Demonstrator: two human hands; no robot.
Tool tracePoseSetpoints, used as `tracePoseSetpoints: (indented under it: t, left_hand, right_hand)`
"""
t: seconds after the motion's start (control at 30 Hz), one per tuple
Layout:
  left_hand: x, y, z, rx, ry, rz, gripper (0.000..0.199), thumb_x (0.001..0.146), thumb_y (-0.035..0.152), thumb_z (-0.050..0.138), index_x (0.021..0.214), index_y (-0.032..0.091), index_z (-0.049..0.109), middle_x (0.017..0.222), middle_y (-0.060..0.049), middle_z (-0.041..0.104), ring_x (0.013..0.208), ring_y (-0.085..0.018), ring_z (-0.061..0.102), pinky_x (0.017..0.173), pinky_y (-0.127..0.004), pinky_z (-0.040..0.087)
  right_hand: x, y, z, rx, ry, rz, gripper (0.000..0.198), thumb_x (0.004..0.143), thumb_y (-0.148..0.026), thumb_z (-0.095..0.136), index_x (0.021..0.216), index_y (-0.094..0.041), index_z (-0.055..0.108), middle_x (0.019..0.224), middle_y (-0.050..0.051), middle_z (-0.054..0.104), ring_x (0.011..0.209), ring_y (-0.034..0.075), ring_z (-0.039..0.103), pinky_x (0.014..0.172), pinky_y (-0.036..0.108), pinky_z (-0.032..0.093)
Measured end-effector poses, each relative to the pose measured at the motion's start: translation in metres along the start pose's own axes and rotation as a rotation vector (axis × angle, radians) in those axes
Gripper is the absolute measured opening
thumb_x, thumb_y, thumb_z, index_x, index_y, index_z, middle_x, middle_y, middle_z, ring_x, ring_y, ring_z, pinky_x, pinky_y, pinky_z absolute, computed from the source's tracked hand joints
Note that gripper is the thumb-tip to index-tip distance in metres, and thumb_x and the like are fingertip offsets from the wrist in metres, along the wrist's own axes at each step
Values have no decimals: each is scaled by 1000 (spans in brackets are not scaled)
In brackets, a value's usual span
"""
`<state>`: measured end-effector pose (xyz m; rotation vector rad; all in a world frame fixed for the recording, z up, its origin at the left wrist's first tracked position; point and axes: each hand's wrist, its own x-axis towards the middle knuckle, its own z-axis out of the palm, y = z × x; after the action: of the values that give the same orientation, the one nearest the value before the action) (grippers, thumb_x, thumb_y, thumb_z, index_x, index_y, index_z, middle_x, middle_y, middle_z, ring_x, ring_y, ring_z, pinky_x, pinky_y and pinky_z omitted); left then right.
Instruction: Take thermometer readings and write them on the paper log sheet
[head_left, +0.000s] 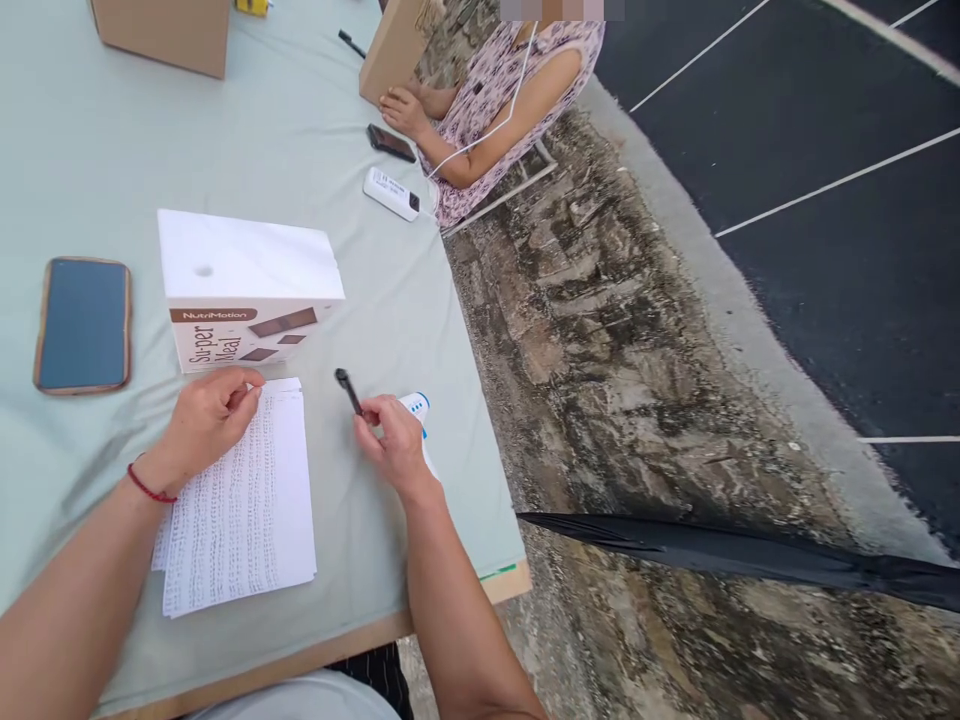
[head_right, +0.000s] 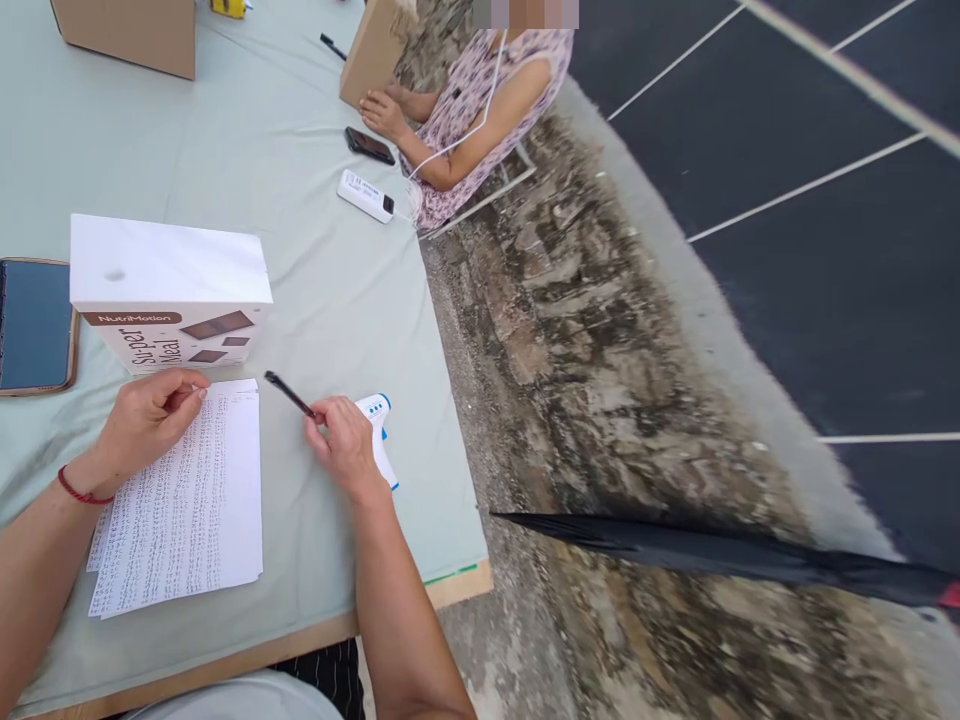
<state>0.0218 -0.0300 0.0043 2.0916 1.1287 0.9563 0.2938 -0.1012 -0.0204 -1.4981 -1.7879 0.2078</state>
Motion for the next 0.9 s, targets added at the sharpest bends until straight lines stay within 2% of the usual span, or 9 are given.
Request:
tracePoseSetpoints:
  t: [0.07, 0.13, 0.23, 0.4, 0.53, 0.7, 0.9]
  left_hand:
    - [0, 1, 0, -21, -20, -45, 21, 93, 29, 53, 96, 18, 70, 59, 5, 46, 53, -11, 46, 56, -25, 40]
    - [-1, 0, 1, 28, -91, -80, 21, 92, 31, 56, 98, 18, 72, 63, 4, 50, 57, -12, 49, 57, -26, 40]
    - [-2, 1, 6, 180, -254, -144, 21, 91, 29, 62, 106, 18, 73, 73, 1, 61, 62, -14, 55, 61, -27, 40]
    - [1, 12, 7, 431, -480, -134, 22, 100, 27, 57, 110, 23, 77, 96, -3, 71, 78, -19, 63, 60, -29, 35]
    - [4, 21, 4, 551, -615, -91, 30, 105, 24, 49, 116, 27, 77, 91, -4, 70, 82, -20, 65, 56, -29, 25]
    - [4, 23, 4, 618, -655, -47, 34, 108, 25, 44, 117, 28, 76, 85, -4, 67, 73, -19, 60, 53, -29, 20]
    - [4, 24, 5, 610, -636, -30, 34, 105, 21, 43, 114, 27, 75, 79, -4, 62, 66, -17, 54, 51, -29, 18]
  right_hand:
    - [4, -6, 17, 255, 191, 266, 10, 87, -33, 59, 84, -23, 56, 70, -1, 59, 62, 16, 52, 62, 31, 43]
    - [11, -18, 37, 547, 303, 478, 14, 82, -37, 59, 83, -23, 54, 71, -2, 61, 58, 14, 51, 59, 29, 43]
    - [18, -37, 62, 752, 328, 602, 18, 76, -40, 62, 80, -23, 56, 62, -4, 54, 55, 14, 49, 56, 28, 42]
    - [16, -49, 76, 716, 317, 673, 22, 68, -40, 66, 77, -22, 58, 64, -3, 56, 56, 13, 46, 52, 27, 39]
    - [11, -49, 74, 625, 282, 656, 20, 70, -40, 66, 74, -22, 58, 63, -3, 55, 57, 13, 46, 53, 27, 40]
    - [10, -48, 72, 570, 189, 564, 20, 74, -40, 64, 70, -22, 57, 60, -4, 53, 56, 13, 45, 54, 28, 39]
    - [12, -49, 73, 538, 179, 550, 20, 74, -41, 62, 69, -22, 57, 62, -3, 55, 58, 14, 46, 56, 28, 40]
